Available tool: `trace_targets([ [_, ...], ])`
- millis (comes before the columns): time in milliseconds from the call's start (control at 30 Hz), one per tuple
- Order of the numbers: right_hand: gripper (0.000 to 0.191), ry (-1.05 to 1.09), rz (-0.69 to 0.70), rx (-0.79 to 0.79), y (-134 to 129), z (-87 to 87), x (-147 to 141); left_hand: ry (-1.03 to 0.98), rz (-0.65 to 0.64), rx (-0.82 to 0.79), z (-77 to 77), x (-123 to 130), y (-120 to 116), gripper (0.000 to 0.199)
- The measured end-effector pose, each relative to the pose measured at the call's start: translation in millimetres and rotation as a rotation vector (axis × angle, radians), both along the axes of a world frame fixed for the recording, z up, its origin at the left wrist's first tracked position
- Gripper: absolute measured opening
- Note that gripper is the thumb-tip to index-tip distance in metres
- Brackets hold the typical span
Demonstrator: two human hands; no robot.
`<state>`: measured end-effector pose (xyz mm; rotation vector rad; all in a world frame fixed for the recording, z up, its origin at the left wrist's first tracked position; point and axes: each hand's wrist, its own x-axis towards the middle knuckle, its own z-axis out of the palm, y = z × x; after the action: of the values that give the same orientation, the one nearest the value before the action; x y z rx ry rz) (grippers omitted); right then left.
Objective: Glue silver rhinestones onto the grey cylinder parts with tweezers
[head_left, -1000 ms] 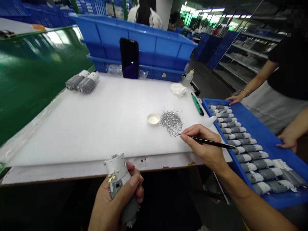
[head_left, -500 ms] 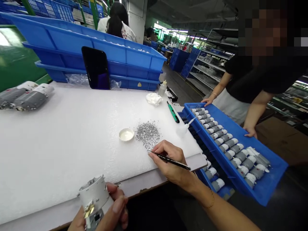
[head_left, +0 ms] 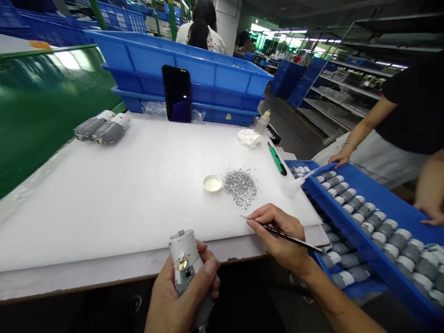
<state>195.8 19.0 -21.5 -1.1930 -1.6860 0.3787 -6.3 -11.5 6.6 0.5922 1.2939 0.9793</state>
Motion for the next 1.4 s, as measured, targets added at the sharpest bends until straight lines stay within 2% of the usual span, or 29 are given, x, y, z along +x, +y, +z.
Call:
trace_targets([
  [300, 0.016, -0.195, 0.175, 0.158, -20.0, 31.5, -21.8, -0.02, -0.03, 0.119, 4.8, 15.2, 9.0, 0.027],
  [500, 0.019, -0.213, 0.294, 0.163, -26.9, 37.0, -28.8, -0.12, 0.035, 0.11, 7.5, 16.1, 9.3, 0.026],
  [567, 0.018, -0.202, 0.295, 0.17, -28.9, 39.1, -31.3, -0.193, 0.064, 0.065, 9.1, 14.0, 7.5, 0.027],
  [733, 0.02, -0.084, 0.243, 0.134, -31.1, 50.9, -36.7, -0.423, 0.108, -0.159, 14.7, 6.7, 3.6, 0.031],
  [800, 0.021, -0.055, 0.25, 0.125, -30.3, 54.1, -39.0, -0.494, 0.137, -0.203, 14.9, 4.5, 4.1, 0.028],
  [933, 0.025, 0.007, 0.288, 0.096, -28.7, 55.8, -43.8, -0.614, 0.117, -0.24, 11.7, 0.9, 4.8, 0.021],
  [1067, 0.028, 0.041, 0.294, 0.079, -28.8, 55.5, -46.2, -0.547, 0.14, -0.212, 12.2, -0.2, 2.6, 0.026],
  [1400, 0.026, -0.108, 0.378, 0.11, -27.5, 47.4, -41.7, -0.396, 0.154, -0.101, 16.6, 4.7, 0.5, 0.032],
])
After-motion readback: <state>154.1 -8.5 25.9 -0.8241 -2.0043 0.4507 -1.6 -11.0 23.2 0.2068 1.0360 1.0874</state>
